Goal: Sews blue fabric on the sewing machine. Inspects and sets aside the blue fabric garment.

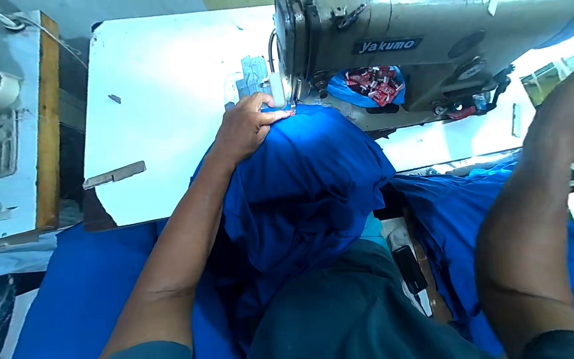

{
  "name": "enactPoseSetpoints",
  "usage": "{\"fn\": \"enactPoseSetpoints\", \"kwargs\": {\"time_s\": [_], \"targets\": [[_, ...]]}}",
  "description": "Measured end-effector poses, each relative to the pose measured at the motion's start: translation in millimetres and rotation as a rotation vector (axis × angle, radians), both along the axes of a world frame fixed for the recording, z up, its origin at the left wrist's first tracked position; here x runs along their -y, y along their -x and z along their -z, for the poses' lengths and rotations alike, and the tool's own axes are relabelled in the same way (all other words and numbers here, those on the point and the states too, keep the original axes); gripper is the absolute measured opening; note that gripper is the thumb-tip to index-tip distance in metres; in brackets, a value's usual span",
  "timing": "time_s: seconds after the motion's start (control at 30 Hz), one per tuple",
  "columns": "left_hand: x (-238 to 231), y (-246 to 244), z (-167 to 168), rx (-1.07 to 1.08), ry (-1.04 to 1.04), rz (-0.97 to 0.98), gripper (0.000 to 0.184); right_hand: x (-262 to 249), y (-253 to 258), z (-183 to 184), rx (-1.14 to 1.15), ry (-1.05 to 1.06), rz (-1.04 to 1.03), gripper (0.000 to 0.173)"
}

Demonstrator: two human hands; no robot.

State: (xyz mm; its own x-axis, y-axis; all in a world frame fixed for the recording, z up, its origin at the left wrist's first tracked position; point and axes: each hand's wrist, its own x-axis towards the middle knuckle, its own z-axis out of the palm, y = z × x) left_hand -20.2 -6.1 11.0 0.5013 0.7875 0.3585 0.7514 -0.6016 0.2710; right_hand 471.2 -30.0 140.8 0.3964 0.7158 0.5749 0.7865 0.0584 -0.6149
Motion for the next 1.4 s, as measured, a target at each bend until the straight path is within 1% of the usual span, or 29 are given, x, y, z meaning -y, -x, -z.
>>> {"fn": "enactPoseSetpoints", "kwargs": {"time_s": [0.03, 0.1, 0.17, 0.23, 0.27, 0.3, 0.37, 0.43, 0.5, 0.53, 0.57, 0.63, 0.7, 0.77, 0.87, 0.97, 1.07, 1.17, 1.23, 1.3, 1.33, 1.4], "targets": [[2.2, 1.1, -0.7, -0.009, 0.004, 0.001, 0.045, 20.8, 18.8, 13.0, 0.069, 0.063, -0.077, 0.045], [10.5, 4.0, -4.4, -0.024, 0.01, 0.006, 0.046, 55.9, 55.5, 47.1, 0.176, 0.198, -0.293, 0.04], [19.9, 9.1, -5.9, -0.018, 0.009, 0.009, 0.046, 71.6, 84.8, 84.5, 0.191, 0.291, -0.47, 0.037], [30.7, 16.9, -5.7, -0.011, 0.019, 0.004, 0.046, 79.7, 107.8, 109.6, 0.231, 0.352, -0.537, 0.045], [36.9, 21.6, -5.8, -0.005, 0.027, 0.001, 0.047, 83.8, 116.9, 117.1, 0.259, 0.358, -0.546, 0.047], [43.4, 26.6, -6.3, -0.004, 0.037, -0.012, 0.049, 88.1, 125.0, 121.0, 0.28, 0.349, -0.559, 0.044], [58.5, 36.1, -7.9, -0.001, 0.063, -0.046, 0.05, 100.5, 139.9, 122.5, 0.283, 0.316, -0.63, 0.027], [70.0, 44.7, -6.5, 0.025, 0.07, -0.086, 0.048, 118.9, 156.4, 121.5, 0.197, 0.304, -0.774, 0.018], [75.7, 48.2, -6.0, 0.083, 0.081, -0.145, 0.041, 137.1, 173.2, 128.7, 0.045, 0.296, -0.948, 0.018], [76.7, 47.0, -7.0, 0.111, 0.1, -0.181, 0.037, 143.7, 180.3, 134.5, 0.004, 0.295, -1.0, 0.019], [76.1, 44.7, -7.8, 0.136, 0.117, -0.217, 0.033, 148.0, 185.6, 140.5, -0.018, 0.303, -1.024, 0.019], [70.7, 39.4, -12.2, 0.155, 0.159, -0.28, 0.029, 150.6, 190.6, 149.1, -0.045, 0.304, -1.002, 0.018], [62.5, 36.4, -18.6, 0.121, 0.189, -0.281, 0.026, 150.3, 189.4, 152.2, -0.059, 0.265, -0.932, 0.018], [55.7, 34.9, -27.1, 0.05, 0.216, -0.225, 0.023, 149.9, 182.5, 151.6, -0.054, 0.242, -0.86, 0.018], [47.3, 31.1, -34.1, -0.019, 0.238, -0.144, 0.015, 143.8, 168.5, 150.5, -0.013, 0.271, -0.793, 0.021], [46.3, 23.8, -39.0, -0.026, 0.28, -0.093, 0.011, 138.4, 159.7, 149.6, 0.009, 0.353, -0.817, 0.021], [44.3, 16.7, -41.5, 0.024, 0.308, -0.049, 0.008, 137.7, 156.3, 145.3, -0.014, 0.514, -0.909, 0.021], [40.2, 14.7, -42.6, 0.101, 0.358, -0.01, 0.015, 137.6, 155.1, 140.8, 0.015, 0.693, -1.033, 0.026], [37.5, 12.9, -46.7, 0.121, 0.431, 0.02, 0.022, 135.4, 153.2, 135.9, 0.068, 0.727, -1.147, 0.028], [34.1, 9.5, -54.7, 0.128, 0.547, 0.035, 0.03, 129.1, 150.9, 125.7, 0.095, 0.705, -1.219, 0.031], [31.4, 8.4, -59.1, 0.14, 0.62, 0.047, 0.035, 124.4, 150.3, 118.5, 0.069, 0.663, -1.218, 0.032], [25.4, 7.1, -66.0, 0.196, 0.757, 0.086, 0.042, 110.7, 152.4, 100.5, -0.009, 0.508, -1.158, 0.03]]}}
